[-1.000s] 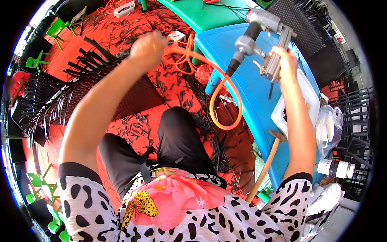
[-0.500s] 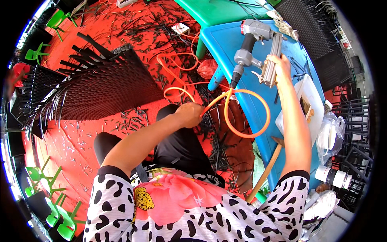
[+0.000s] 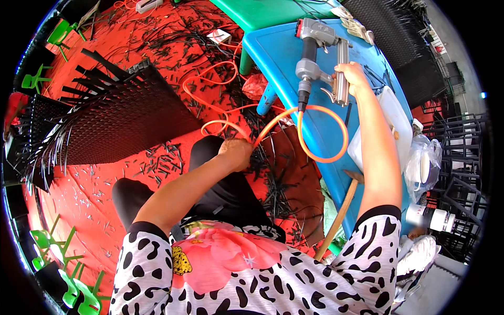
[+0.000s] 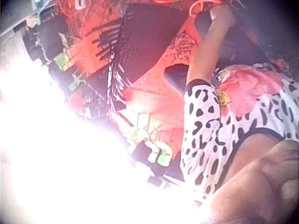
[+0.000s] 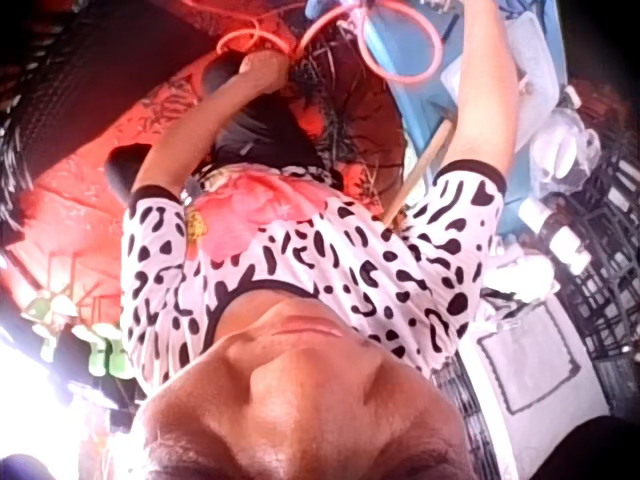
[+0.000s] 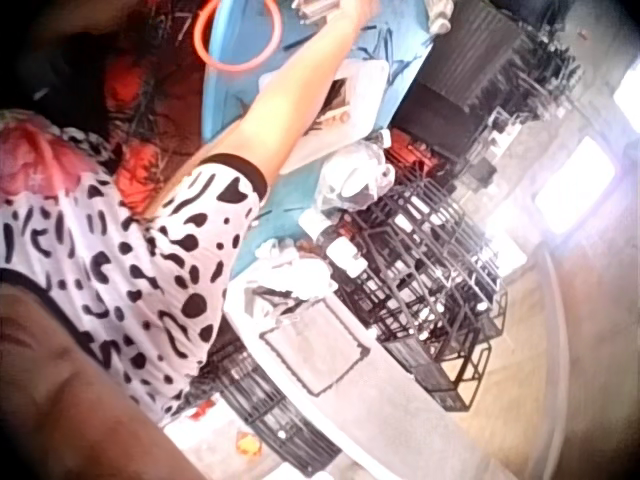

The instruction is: The person sits on the floor and assembles a black plastic chair by inserting black plastic strips into a frame. They use a pneumatic nail gun to secure the strips in place, repeatedly picking up strips and firing the tool.

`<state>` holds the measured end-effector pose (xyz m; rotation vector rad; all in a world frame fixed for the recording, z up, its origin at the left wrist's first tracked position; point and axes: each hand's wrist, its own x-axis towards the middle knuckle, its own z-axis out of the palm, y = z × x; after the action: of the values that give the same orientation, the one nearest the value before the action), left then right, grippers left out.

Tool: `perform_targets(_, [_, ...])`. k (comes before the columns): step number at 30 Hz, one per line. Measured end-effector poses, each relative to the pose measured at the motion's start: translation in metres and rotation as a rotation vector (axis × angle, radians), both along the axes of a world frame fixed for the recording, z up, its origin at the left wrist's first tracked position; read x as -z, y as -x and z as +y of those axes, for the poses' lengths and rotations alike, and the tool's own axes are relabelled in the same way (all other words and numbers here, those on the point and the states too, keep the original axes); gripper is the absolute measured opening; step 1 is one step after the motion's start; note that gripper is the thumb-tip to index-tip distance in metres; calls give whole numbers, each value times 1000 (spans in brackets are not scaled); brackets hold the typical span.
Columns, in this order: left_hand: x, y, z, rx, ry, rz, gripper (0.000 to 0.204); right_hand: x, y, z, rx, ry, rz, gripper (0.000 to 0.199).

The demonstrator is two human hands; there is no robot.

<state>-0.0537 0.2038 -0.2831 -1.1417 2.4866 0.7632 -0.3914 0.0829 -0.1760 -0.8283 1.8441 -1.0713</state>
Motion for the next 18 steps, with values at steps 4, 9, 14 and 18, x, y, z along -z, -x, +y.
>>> perform_targets(4, [11,-3,1,-195,64,326,43,39,39,-12,30,-47,451,40])
perform_targets(9, [7,-1,-7,-304,208,561,42,25,18,-7,-42,-153,585,47])
perform_targets(14, [2,5,-11,-303,232,650,40,-9,-16,9,-244,-298,1072,48])
perform_targets(18, [3,-8,-4,-253,174,684,44,-30,-31,26,-281,-44,1183,47])
